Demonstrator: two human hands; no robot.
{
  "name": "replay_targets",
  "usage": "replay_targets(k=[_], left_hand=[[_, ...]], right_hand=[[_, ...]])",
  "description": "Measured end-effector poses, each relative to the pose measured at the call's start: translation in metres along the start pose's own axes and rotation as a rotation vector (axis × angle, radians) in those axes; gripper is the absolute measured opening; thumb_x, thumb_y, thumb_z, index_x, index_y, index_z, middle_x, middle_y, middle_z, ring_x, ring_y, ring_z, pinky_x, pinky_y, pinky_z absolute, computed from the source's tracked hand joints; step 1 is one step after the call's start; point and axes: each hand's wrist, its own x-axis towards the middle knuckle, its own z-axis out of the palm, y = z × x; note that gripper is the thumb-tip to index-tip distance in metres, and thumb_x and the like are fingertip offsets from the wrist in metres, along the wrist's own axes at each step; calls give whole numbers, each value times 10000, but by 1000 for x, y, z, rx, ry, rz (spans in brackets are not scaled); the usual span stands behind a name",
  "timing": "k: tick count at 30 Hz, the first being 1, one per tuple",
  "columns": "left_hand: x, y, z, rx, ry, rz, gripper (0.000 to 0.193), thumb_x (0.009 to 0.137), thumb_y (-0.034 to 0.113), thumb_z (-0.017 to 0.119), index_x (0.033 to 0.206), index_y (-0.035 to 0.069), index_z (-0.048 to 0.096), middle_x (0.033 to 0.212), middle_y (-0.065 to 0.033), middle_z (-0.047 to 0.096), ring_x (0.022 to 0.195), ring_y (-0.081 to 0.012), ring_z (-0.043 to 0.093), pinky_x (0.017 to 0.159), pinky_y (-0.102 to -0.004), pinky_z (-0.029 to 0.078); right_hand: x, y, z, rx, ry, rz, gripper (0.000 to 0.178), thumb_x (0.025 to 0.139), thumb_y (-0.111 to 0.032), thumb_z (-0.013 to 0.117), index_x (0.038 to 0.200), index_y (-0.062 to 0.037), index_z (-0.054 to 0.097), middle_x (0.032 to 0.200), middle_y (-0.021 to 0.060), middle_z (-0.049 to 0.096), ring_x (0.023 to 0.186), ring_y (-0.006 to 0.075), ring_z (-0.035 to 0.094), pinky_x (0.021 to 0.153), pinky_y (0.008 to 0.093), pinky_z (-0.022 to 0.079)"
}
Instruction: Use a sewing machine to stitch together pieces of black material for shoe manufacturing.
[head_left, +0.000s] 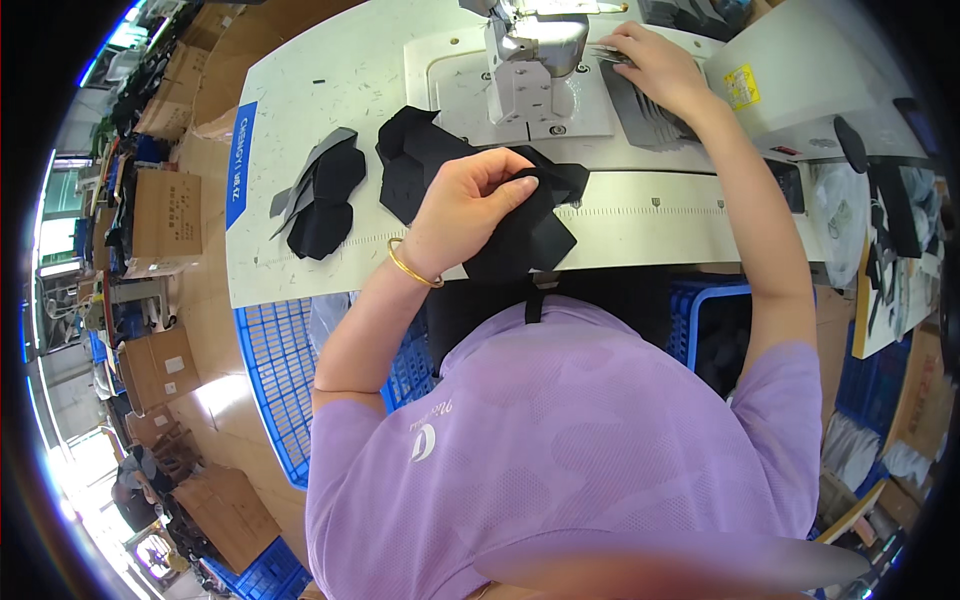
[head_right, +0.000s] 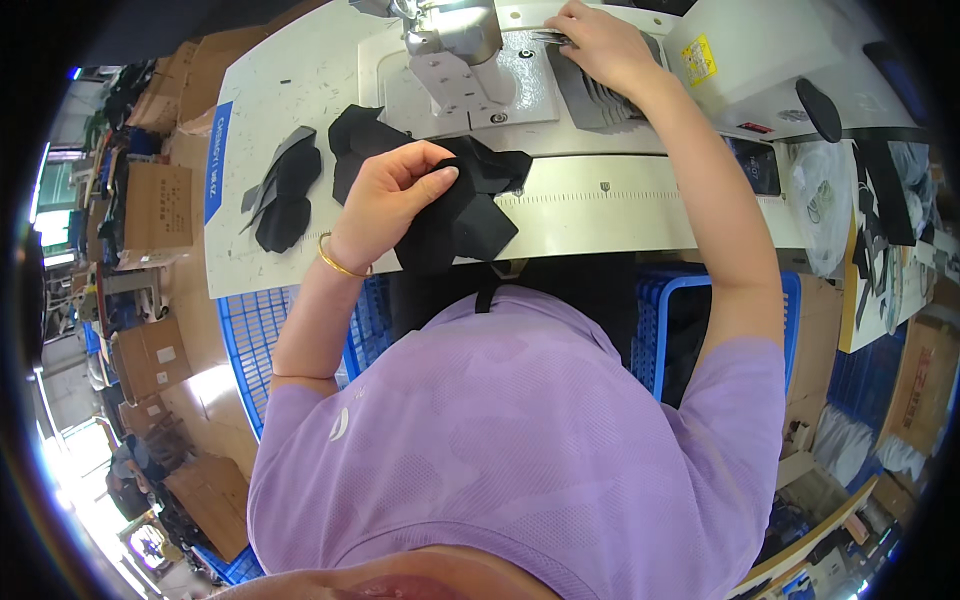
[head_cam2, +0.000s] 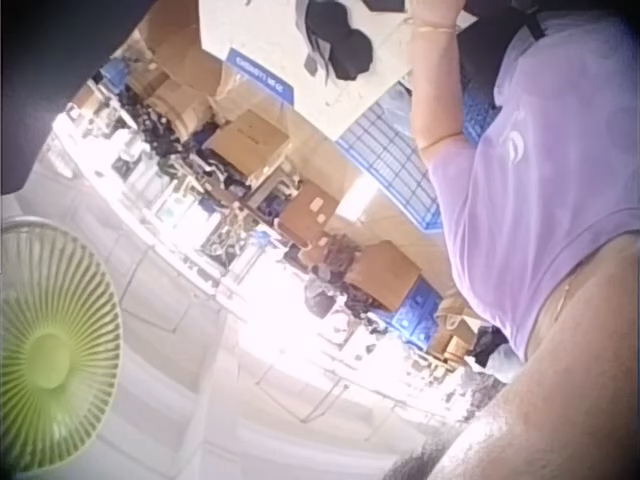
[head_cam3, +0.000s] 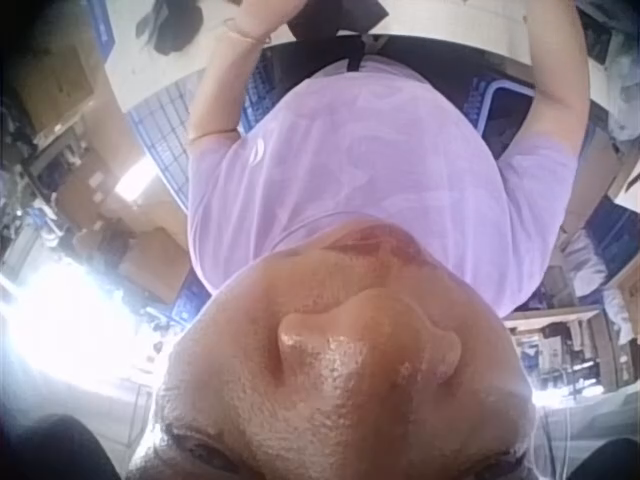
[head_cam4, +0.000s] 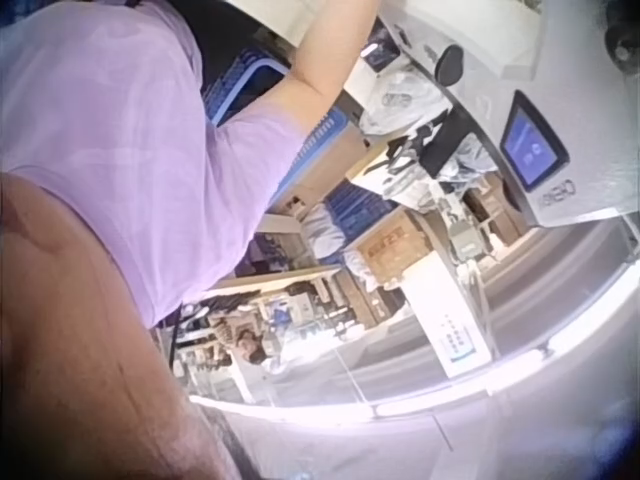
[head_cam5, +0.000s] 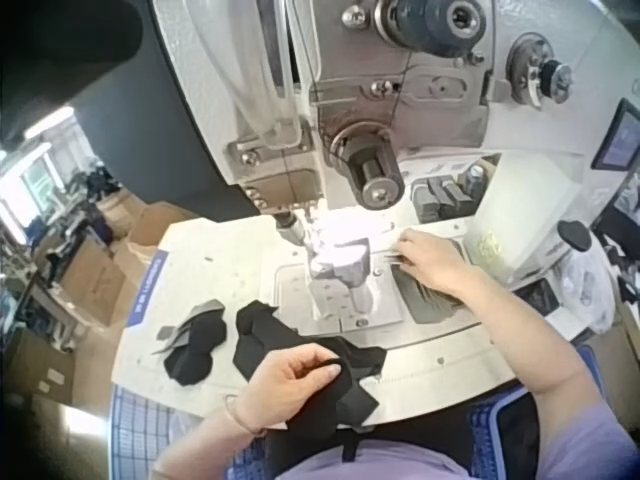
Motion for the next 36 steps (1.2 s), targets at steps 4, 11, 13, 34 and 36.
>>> replay_targets(k=[4, 11, 13, 34, 36], left_hand=[[-1, 3, 3, 194, 89, 102, 154, 932, 60, 633, 1054, -31, 655, 890, 11, 656, 814, -27, 574, 734, -177, 484], [5, -2, 4, 84, 197, 153, 131, 936, 62, 632, 1032, -25, 648, 881, -1, 669, 806, -30, 582, 721, -176, 485], [3, -8, 0, 77, 275, 185, 116, 928, 63, 640, 998, -29, 644, 842, 8, 653, 777, -25, 565, 702, -179, 471], [-1, -13, 29, -172, 387, 258, 199, 889, 13, 612, 1086, -15, 630, 1017, -49, 649, 948, -103, 589, 858, -239, 462], [-3, -14, 24, -316, 237, 264, 212, 890, 33, 646, 1090, -13, 593, 981, -53, 631, 908, -95, 583, 793, -229, 480]], right_hand=[[17, 17, 6, 23, -258, -70, 238, 853, -100, 650, 1071, -64, 561, 1085, 54, 566, 967, 277, 593, 817, 386, 486], [12, 16, 3, -37, -217, -138, 210, 853, -103, 658, 1023, -44, 550, 963, 117, 587, 916, 303, 593, 795, 372, 487], [8, 1, -24, 72, -149, -96, 216, 852, -103, 663, 1031, -43, 558, 944, 100, 600, 899, 277, 598, 794, 355, 486], [-60, -185, -27, 1073, 234, 592, 130, 891, -133, 692, 871, -19, 635, 668, -13, 604, 608, 31, 527, 559, 204, 427], [-60, -186, -26, 1065, 238, 593, 132, 893, -130, 688, 873, -14, 629, 678, -11, 598, 613, 34, 521, 561, 207, 427]])
